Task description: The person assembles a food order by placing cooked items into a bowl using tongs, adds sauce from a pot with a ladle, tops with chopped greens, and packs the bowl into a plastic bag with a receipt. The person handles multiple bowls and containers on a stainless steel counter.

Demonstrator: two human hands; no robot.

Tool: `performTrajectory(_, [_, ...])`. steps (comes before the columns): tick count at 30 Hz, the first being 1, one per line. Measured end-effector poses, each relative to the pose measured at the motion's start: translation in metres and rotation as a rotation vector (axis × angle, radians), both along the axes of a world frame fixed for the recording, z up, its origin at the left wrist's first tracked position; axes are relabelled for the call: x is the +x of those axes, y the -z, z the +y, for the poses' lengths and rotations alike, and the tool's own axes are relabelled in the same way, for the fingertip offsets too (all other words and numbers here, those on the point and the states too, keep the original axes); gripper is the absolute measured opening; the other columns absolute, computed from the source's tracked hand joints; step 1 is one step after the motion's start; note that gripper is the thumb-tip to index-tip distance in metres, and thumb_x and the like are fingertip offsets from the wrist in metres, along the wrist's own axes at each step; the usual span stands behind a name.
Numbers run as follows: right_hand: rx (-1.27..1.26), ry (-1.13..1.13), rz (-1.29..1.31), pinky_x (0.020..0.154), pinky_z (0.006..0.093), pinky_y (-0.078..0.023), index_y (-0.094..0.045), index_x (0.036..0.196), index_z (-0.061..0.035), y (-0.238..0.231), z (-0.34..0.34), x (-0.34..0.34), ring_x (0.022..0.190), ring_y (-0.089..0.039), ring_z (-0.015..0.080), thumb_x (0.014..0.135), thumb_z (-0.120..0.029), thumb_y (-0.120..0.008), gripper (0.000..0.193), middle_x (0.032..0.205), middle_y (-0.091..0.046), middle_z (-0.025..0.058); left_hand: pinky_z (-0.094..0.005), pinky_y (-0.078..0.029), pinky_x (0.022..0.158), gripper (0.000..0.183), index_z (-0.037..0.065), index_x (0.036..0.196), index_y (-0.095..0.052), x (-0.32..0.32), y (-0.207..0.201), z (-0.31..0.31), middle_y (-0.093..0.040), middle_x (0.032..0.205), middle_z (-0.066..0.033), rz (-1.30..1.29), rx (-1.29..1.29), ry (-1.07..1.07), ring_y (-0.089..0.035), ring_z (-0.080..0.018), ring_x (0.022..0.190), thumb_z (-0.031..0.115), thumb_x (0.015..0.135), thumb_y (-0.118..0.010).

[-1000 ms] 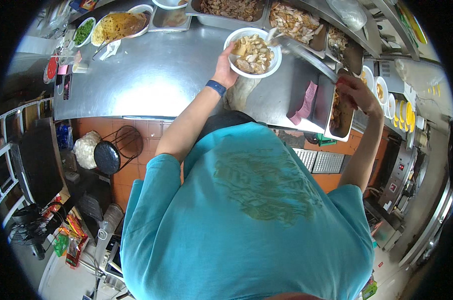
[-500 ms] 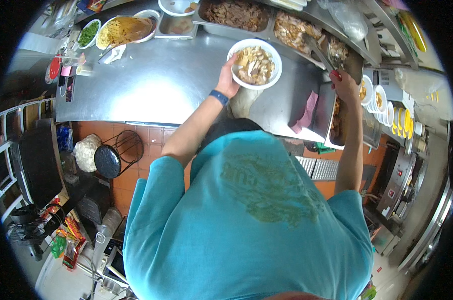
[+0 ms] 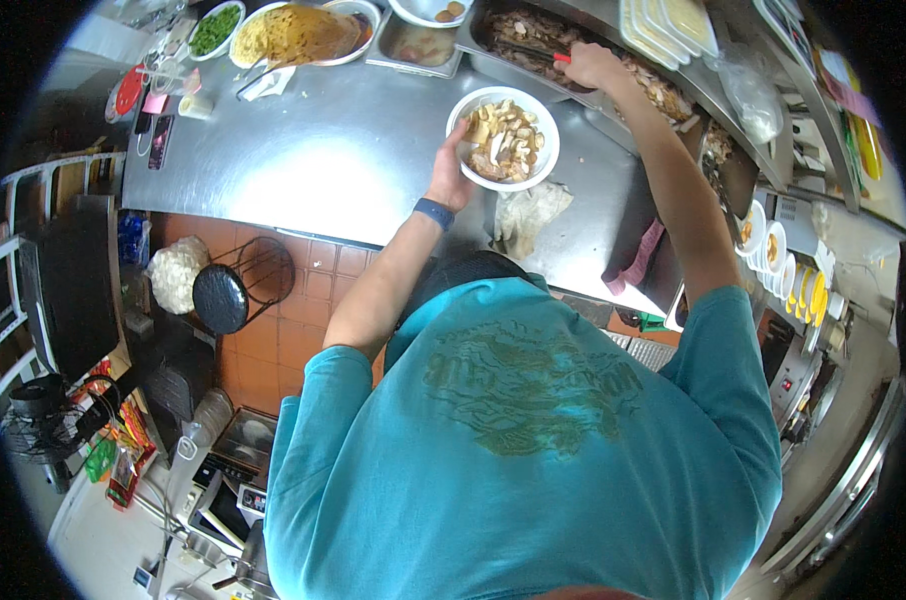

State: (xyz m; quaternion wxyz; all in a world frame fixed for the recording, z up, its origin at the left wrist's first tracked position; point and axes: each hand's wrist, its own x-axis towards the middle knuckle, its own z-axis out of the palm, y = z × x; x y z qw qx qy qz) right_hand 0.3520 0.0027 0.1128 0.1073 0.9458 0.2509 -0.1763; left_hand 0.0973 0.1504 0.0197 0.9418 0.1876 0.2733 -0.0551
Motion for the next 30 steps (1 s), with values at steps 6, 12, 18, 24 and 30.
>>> performTrajectory(6, [0.066,0.012,0.077,0.077,0.0441,-0.055,-0.064,0.109,0.0045,0.022,-0.001,0.029,0.09,-0.069,0.034,0.096,-0.04,-0.054,0.047,0.103,-0.069,0.0241,-0.0375,-0.045,0.104,0.054,0.007,0.136,-0.048,0.008,0.008,0.02,-0.057,0.132,-0.01,0.024,0.02,-0.035,-0.056,-0.0234,0.121,0.042,0.096,-0.058])
performTrajectory(12, [0.641,0.519,0.63,0.041,0.0237,-0.035,-0.061,0.099,-0.0038,0.018,-0.046,0.012,0.046,-0.045,0.0064,0.098,-0.032,-0.058,0.029,0.068,-0.058,0.0002,-0.0391,-0.044,0.105,0.053,0.009,0.136,-0.048,0.033,0.014,0.023,-0.057,0.133,-0.0094,-0.008,0.0,-0.041,-0.056,-0.0236,0.121,0.043,0.097,-0.056])
performTrajectory(18, [0.975,0.705,0.898,0.042,0.0206,-0.032,-0.065,0.098,-0.0044,-0.046,-0.096,-0.062,0.049,-0.043,0.0045,0.099,-0.036,-0.057,0.032,0.071,-0.059,-0.0027,-0.0402,-0.042,0.107,0.055,0.01,0.138,-0.048,0.044,0.011,0.012,-0.055,0.137,-0.0095,-0.032,-0.008,-0.018,-0.054,-0.0246,0.124,0.047,0.097,-0.054])
performTrajectory(24, [0.663,0.747,0.659,0.047,0.0195,-0.035,-0.067,0.102,-0.0088,-0.095,-0.09,-0.169,0.054,-0.047,0.0039,0.098,-0.035,-0.059,0.028,0.07,-0.06,-0.0022,-0.0418,-0.041,0.108,0.067,0.012,0.139,-0.046,0.04,0.002,0.0,-0.054,0.138,-0.0086,0.007,0.001,0.039,-0.053,-0.024,0.126,0.062,0.094,-0.05])
performTrajectory(30, [0.48,0.582,0.439,0.057,0.0303,-0.046,-0.064,0.104,-0.001,-0.102,-0.081,-0.201,0.06,-0.056,0.0123,0.098,-0.037,-0.057,0.037,0.072,-0.063,0.0053,-0.0435,-0.038,0.111,0.072,0.01,0.143,-0.042,0.042,0.006,-0.001,-0.049,0.143,-0.01,-0.168,-0.02,0.105,-0.049,-0.0259,0.13,0.063,0.094,-0.048])
